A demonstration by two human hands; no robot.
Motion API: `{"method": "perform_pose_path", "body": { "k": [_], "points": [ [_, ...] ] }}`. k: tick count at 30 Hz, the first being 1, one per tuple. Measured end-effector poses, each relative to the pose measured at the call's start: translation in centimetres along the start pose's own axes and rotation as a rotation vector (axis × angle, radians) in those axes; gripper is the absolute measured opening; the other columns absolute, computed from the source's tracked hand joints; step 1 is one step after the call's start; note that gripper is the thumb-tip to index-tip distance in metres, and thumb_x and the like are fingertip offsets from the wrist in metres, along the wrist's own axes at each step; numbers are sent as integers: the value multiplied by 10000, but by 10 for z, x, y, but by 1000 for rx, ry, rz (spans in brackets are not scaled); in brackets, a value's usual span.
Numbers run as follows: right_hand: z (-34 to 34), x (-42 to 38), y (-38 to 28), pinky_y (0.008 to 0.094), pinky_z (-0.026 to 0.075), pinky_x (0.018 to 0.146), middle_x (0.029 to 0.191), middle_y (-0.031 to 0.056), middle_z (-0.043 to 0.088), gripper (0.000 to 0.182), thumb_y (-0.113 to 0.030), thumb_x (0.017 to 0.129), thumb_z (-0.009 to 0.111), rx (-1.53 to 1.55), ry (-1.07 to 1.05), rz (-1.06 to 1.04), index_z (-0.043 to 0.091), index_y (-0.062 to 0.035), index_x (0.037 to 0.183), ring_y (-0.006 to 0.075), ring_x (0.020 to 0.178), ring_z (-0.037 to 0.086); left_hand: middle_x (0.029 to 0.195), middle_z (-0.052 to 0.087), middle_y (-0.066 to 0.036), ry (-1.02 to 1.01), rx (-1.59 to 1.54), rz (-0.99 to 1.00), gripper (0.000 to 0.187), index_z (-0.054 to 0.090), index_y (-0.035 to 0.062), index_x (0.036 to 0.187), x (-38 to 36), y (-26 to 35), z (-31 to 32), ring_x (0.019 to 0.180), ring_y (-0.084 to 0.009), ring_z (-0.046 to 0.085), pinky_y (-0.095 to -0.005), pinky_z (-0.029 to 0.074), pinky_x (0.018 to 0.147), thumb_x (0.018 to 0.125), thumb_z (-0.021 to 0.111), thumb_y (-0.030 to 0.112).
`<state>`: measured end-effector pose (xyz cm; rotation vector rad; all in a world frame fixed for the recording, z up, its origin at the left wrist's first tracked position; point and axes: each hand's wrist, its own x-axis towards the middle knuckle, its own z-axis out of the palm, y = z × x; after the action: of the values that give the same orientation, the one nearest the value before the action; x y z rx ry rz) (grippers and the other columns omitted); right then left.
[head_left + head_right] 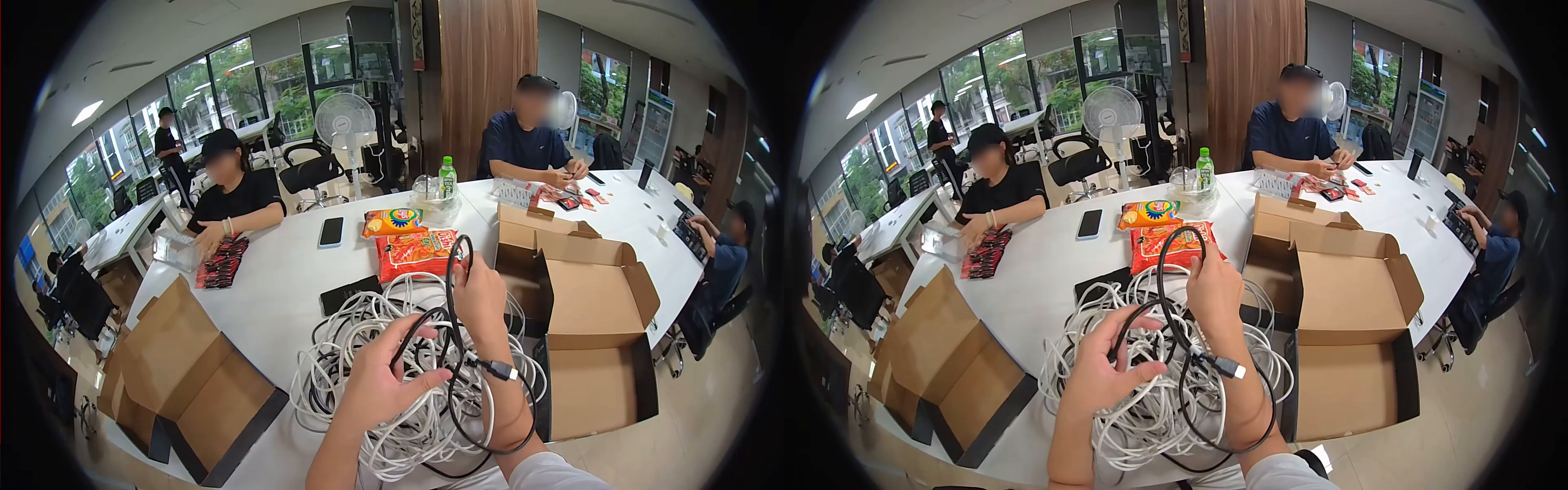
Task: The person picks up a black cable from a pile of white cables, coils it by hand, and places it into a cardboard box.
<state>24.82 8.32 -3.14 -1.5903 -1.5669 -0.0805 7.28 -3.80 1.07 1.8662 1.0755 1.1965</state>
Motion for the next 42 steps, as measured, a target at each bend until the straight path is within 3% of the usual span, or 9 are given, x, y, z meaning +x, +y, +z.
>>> {"method": "perform_pose_path", "body": {
  "k": [3, 8, 11, 15, 19, 22, 26, 34, 42],
  "points": [
    [8, 1, 9, 511, 481, 633, 724, 231, 634, 191, -154, 878, 567, -120, -30, 30, 522, 1, 980, 412, 700, 631, 1034, 669, 6, -98, 5, -57, 666, 518, 35, 1224, -1, 8, 4, 489, -20, 356, -197, 339, 456, 687, 833, 271],
    [35, 6, 25, 514, 491, 650, 758, 237, 647, 177, -109, 868, 548, -159, -79, 142, 498, 5, 994, 413, 749, 648, 986, 674, -92, 58, -379, 20, 269, 516, -28, 1174, -3, -4, 10, 655, -64, 550, -192, 439, 613, 937, 549, 96],
    [50, 7, 42, 512, 497, 666, 780, 239, 652, 165, -65, 851, 531, -176, -89, 156, 497, 3, 997, 413, 762, 652, 859, 663, -100, 289, -569, 133, 228, 535, -8, 1128, -10, -7, -4, 573, -87, 532, -225, 432, 617, 940, 542, 119],
    [52, 11, 51, 527, 491, 676, 773, 240, 653, 137, -67, 863, 507, -164, -77, 200, 504, -1, 984, 419, 768, 651, 645, 497, 21, 293, -708, 484, 243, 556, 52, 1125, -16, -8, -32, 429, -54, 316, -280, 285, 550, 984, 482, 235],
    [54, 15, 64, 462, 500, 570, 707, 197, 661, 176, -158, 945, 445, -9, -53, 46, 529, -5, 971, 345, 659, 670, 677, 451, 23, 246, -937, 592, 246, 463, 70, 1209, -24, -8, -51, 426, -64, 321, -275, 283, 604, 1026, 358, 197],
    [25, 22, 45, 324, 453, 445, 673, 119, 650, 368, -359, 993, 434, 708, -412, 374, 614, -42, 946, 209, 508, 617, 683, 427, 21, 340, -1062, 518, 249, 409, 76, 1246, -23, -8, -60, 427, -65, 323, -276, 291, 614, 1033, 323, 172],
    [-19, 17, 23, 233, 449, 445, 672, 81, 634, 508, -459, 1007, 332, 945, -671, 389, 612, -36, 1031, 120, 471, 550, 676, 398, 22, 391, -1171, 442, 254, 405, 63, 1249, -19, -12, -64, 440, -60, 326, -281, 312, 629, 1035, 317, 168],
    [-20, 19, 28, 292, 550, 682, 896, 132, 660, 443, -382, 1022, 327, 1983, -493, 223, 554, -5, 1078, 183, 723, 645, 640, 371, 31, 355, -1227, 441, 260, 430, 76, 1248, -19, -13, -65, 443, -66, 325, -277, 308, 618, 1034, 318, 173],
    [-39, 16, 22, 296, 487, 642, 870, 109, 604, 352, -313, 1031, 348, 2157, -220, 86, 541, -19, 1018, 171, 665, 559, 607, 328, 43, 434, -1210, 427, 234, 496, 87, 1192, -17, -16, -65, 470, -79, 291, -294, 296, 625, 1014, 384, 189]
  ]
}}
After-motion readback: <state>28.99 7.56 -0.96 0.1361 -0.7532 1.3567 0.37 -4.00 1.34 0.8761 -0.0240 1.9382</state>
